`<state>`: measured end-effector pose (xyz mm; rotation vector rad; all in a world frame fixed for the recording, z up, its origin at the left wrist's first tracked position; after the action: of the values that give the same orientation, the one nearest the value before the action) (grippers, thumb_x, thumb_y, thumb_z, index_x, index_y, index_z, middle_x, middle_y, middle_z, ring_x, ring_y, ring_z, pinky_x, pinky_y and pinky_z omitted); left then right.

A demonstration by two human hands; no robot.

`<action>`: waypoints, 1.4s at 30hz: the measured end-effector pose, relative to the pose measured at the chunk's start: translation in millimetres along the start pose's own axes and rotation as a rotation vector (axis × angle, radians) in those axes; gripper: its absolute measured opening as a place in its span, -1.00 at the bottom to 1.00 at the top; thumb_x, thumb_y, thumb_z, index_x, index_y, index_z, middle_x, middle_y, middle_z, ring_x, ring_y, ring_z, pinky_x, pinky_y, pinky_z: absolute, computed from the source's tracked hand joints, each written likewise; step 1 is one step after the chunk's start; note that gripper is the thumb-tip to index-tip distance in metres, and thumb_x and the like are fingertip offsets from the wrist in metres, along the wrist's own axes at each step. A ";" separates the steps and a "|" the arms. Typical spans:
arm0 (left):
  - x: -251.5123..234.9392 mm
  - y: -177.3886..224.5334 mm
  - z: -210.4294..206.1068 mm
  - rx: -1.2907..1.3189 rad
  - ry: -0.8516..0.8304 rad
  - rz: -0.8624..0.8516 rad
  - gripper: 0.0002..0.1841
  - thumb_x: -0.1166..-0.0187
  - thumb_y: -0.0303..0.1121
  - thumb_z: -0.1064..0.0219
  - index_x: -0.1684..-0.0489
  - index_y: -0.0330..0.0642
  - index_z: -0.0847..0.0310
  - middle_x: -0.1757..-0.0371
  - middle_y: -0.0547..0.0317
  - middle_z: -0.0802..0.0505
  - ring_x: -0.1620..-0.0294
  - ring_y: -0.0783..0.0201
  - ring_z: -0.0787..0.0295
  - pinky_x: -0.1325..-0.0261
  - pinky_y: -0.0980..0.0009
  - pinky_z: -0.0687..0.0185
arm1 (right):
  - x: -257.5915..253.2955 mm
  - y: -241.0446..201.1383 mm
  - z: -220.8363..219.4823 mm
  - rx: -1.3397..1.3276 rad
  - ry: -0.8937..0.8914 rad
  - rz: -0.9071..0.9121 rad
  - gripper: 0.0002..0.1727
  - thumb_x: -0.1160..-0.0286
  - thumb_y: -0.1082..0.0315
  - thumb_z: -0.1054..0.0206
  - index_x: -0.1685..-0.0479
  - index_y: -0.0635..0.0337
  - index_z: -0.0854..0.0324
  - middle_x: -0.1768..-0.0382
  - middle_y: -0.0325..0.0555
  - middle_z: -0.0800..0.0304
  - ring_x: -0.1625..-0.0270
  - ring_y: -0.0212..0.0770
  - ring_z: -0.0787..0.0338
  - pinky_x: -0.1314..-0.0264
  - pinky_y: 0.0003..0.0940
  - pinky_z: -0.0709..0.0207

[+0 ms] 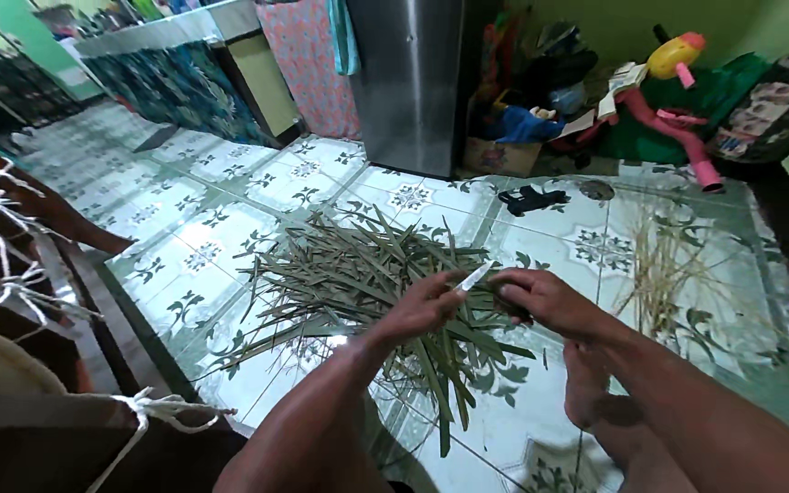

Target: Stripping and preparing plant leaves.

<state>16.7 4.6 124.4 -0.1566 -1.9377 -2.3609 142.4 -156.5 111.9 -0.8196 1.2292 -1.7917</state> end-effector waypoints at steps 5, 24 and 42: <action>8.7 12.0 47.7 0.293 0.323 -0.109 -0.62 -0.78 -0.30 -0.04 -0.46 -0.23 -0.52 0.53 0.35 -0.62 0.66 0.51 -0.47 0.56 0.58 -0.49 | 7.1 -2.9 -4.9 0.033 -0.052 0.054 -0.67 -0.79 0.31 -0.11 -0.30 0.22 -0.66 0.24 -0.19 -0.81 0.43 -0.44 -0.74 0.33 -0.49 -0.70; 18.6 7.8 34.7 0.366 0.183 -0.077 -0.54 -0.71 -0.28 -0.08 -0.57 -0.16 -0.44 0.55 0.33 -0.61 0.66 0.48 -0.49 0.57 0.57 -0.49 | 29.5 -24.1 -2.2 0.473 0.398 0.525 -0.78 -0.44 0.42 -0.27 0.09 0.29 -0.78 0.12 0.04 -0.76 0.13 -0.23 -0.74 0.06 -0.40 -0.67; 19.1 10.4 51.6 0.366 0.276 -0.156 -0.54 -0.73 -0.28 -0.09 -0.60 -0.10 -0.43 0.56 0.32 -0.65 0.66 0.48 -0.55 0.54 0.56 -0.57 | 7.3 -10.1 -16.5 0.176 0.001 0.150 -0.62 -0.85 0.20 -0.01 -0.04 0.22 -0.73 0.42 -0.29 -0.72 0.49 -0.50 -0.62 0.37 -0.52 -0.58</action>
<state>0.4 53.3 146.9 0.3363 -2.2562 -1.9309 122.5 -153.6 116.7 -0.6103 1.0860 -1.7490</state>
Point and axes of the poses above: each hand's wrist, its own x-axis away from the middle knuckle, its own z-axis out of the back of the hand, y = z × x, the point moved 5 cm from there along -x, towards the middle knuckle
